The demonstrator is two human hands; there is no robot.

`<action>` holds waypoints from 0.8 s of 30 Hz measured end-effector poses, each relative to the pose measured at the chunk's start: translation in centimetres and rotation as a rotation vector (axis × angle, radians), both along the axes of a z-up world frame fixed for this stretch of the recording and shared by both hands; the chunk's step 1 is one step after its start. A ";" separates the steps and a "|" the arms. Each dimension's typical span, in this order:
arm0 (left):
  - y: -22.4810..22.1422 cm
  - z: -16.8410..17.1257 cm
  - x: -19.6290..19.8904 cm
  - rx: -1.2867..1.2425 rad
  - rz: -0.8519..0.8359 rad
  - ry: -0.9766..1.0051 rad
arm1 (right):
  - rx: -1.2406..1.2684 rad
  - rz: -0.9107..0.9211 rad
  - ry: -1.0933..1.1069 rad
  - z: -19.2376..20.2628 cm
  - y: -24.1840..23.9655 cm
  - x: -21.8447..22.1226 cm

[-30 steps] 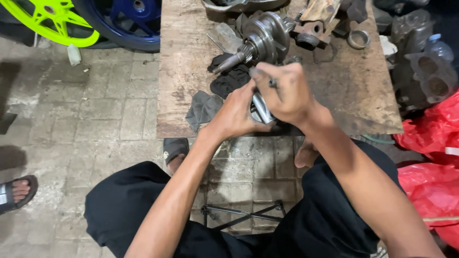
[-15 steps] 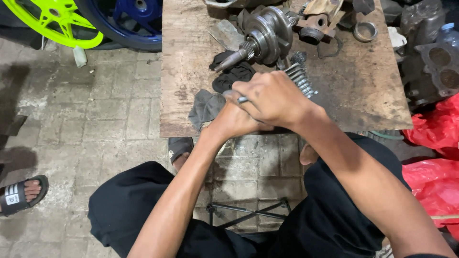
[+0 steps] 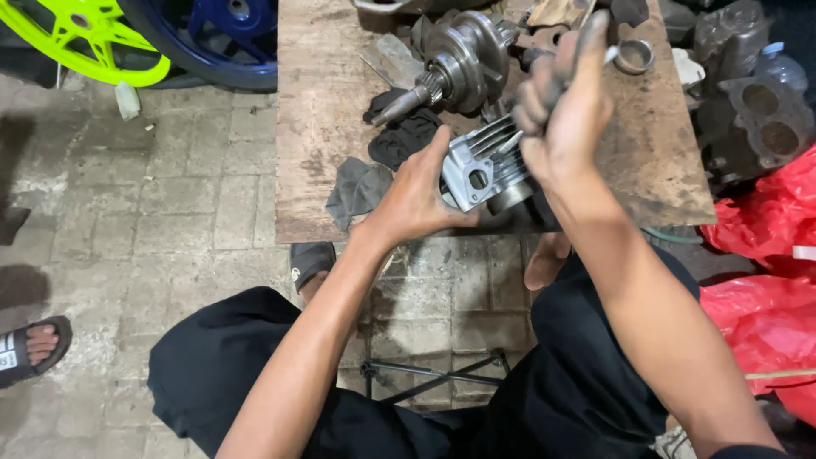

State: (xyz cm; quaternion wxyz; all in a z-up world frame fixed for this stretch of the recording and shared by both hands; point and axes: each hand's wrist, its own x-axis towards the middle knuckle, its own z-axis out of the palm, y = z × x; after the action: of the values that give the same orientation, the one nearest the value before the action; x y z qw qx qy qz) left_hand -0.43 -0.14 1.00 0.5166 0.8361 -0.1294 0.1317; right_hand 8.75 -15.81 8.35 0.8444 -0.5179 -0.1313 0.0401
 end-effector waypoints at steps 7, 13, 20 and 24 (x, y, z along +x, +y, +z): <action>-0.2 -0.8 0.4 0.059 0.015 -0.003 | 0.041 -0.112 0.021 -0.2 0.2 0.4; -0.3 -1.6 0.8 0.114 0.039 0.006 | -0.414 0.083 -0.510 -0.2 1.3 -1.4; 0.0 -0.7 0.5 0.027 -0.008 -0.013 | -0.721 0.203 -0.995 0.2 0.4 -2.0; 0.1 0.1 0.3 0.015 -0.030 -0.024 | -0.677 -0.206 -1.136 -5.2 -2.8 4.1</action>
State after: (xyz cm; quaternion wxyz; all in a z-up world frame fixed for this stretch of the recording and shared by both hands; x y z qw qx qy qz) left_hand -0.12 -0.07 1.12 0.5107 0.8362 -0.1493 0.1330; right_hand 12.90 -18.65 3.20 0.4343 -0.7048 -0.4856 -0.2807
